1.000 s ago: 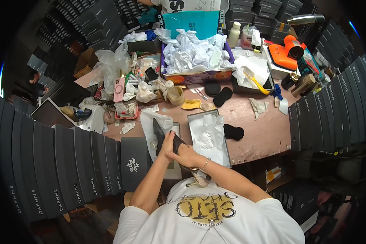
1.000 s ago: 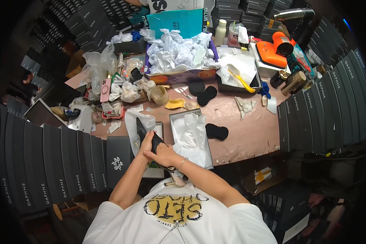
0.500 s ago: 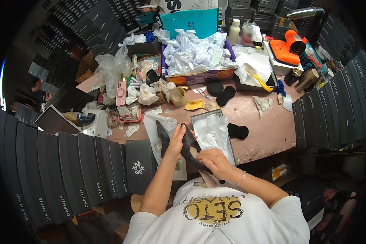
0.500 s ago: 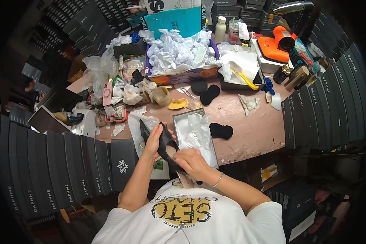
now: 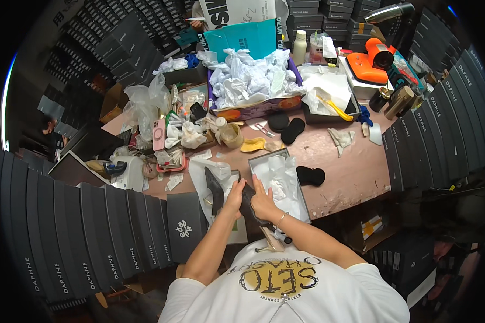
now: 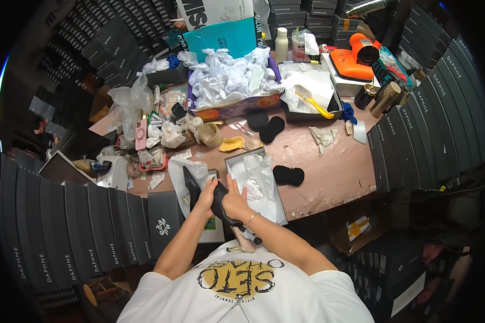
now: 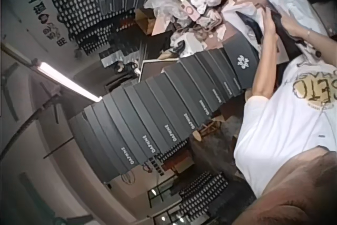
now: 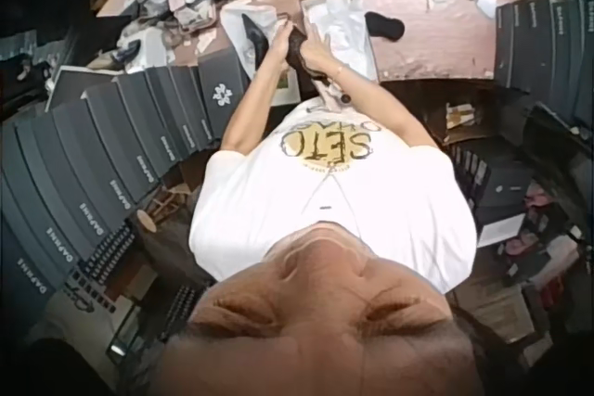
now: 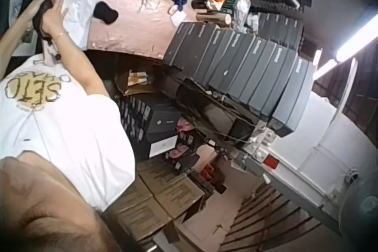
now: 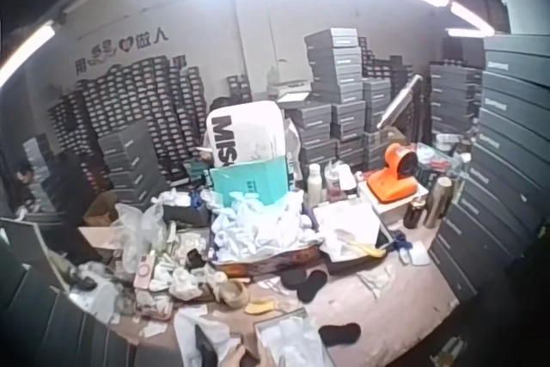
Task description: Packing a pair of black high-heeled shoes into a shoebox using protective tissue paper.
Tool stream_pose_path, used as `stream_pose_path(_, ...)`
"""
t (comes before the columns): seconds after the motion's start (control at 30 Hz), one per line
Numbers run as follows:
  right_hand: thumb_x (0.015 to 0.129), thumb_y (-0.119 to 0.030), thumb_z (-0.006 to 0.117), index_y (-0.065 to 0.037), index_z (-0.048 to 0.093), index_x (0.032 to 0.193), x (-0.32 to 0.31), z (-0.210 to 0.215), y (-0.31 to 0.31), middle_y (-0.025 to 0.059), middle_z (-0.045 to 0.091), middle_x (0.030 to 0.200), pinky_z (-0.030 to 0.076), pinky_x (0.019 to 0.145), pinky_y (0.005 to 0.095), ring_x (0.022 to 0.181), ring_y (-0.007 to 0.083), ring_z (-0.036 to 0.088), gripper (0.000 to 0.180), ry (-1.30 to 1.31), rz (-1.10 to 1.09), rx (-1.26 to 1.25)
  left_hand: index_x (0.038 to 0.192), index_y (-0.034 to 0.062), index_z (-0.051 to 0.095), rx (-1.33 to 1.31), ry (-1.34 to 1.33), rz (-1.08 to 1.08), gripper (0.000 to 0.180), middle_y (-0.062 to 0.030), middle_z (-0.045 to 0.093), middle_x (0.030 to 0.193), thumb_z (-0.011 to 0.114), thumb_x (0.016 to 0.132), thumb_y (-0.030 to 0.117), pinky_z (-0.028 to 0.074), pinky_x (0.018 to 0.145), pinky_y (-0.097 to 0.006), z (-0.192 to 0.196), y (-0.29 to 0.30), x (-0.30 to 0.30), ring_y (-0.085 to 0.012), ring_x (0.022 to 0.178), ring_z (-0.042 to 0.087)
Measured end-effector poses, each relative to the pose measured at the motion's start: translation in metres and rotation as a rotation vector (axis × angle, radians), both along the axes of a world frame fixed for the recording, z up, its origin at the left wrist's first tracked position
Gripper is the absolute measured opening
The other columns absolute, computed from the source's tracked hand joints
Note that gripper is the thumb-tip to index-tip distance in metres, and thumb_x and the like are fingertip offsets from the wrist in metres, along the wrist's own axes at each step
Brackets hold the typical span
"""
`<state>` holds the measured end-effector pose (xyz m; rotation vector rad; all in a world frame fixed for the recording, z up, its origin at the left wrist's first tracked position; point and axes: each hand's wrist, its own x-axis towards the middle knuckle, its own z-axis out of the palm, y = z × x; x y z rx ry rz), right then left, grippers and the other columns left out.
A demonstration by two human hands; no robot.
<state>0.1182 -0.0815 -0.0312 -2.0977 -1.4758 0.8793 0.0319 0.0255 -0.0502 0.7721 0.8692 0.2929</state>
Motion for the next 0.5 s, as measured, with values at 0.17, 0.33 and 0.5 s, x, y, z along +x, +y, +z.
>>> stream_pose_path(0.17, 0.071, -0.008, 0.061, 0.005, 0.064, 0.107, 0.0, -0.024, 0.008, 0.0262, 0.023, 0.149, 0.022, 0.098, 0.0738, 0.14, 0.0475, 0.014, 0.038, -0.176, 0.121, 0.091, 0.114, 0.0088, 0.05, 0.069, -0.004, 0.102, 0.025, -0.0025, 0.055, 0.092, 0.053, 0.097, 0.027, 0.052, 0.069, -0.03, 0.011, 0.001, -0.003, -0.0127, 0.079, 0.058)
stream_pose_path(0.33, 0.082, -0.012, 0.054, 0.006, 0.059, 0.113, 0.002, -0.01, 0.005, 0.0225, 0.011, 0.153, 0.022, 0.104, 0.0659, 0.141, 0.045, 0.01, 0.036, 0.068, 0.069, 0.231, 0.114, 0.0083, 0.049, 0.027, -0.092, 0.06, 0.028, -0.0011, 0.054, 0.098, 0.049, 0.099, 0.031, 0.047, 0.08, -0.028, 0.031, -0.006, -0.009, -0.0116, 0.09, 0.055)
stream_pose_path(0.5, 0.089, -0.015, 0.052, 0.002, 0.058, 0.114, 0.015, 0.041, -0.018, 0.0204, 0.006, 0.155, 0.021, 0.109, 0.0603, 0.143, 0.0419, 0.007, 0.031, -0.009, 0.384, 0.344, 0.114, 0.0085, 0.05, 0.021, -0.201, 0.033, 0.028, -0.0034, 0.056, 0.102, 0.044, 0.101, 0.032, 0.048, 0.079, -0.028, 0.02, -0.006, -0.02, -0.0128, 0.092, 0.056)
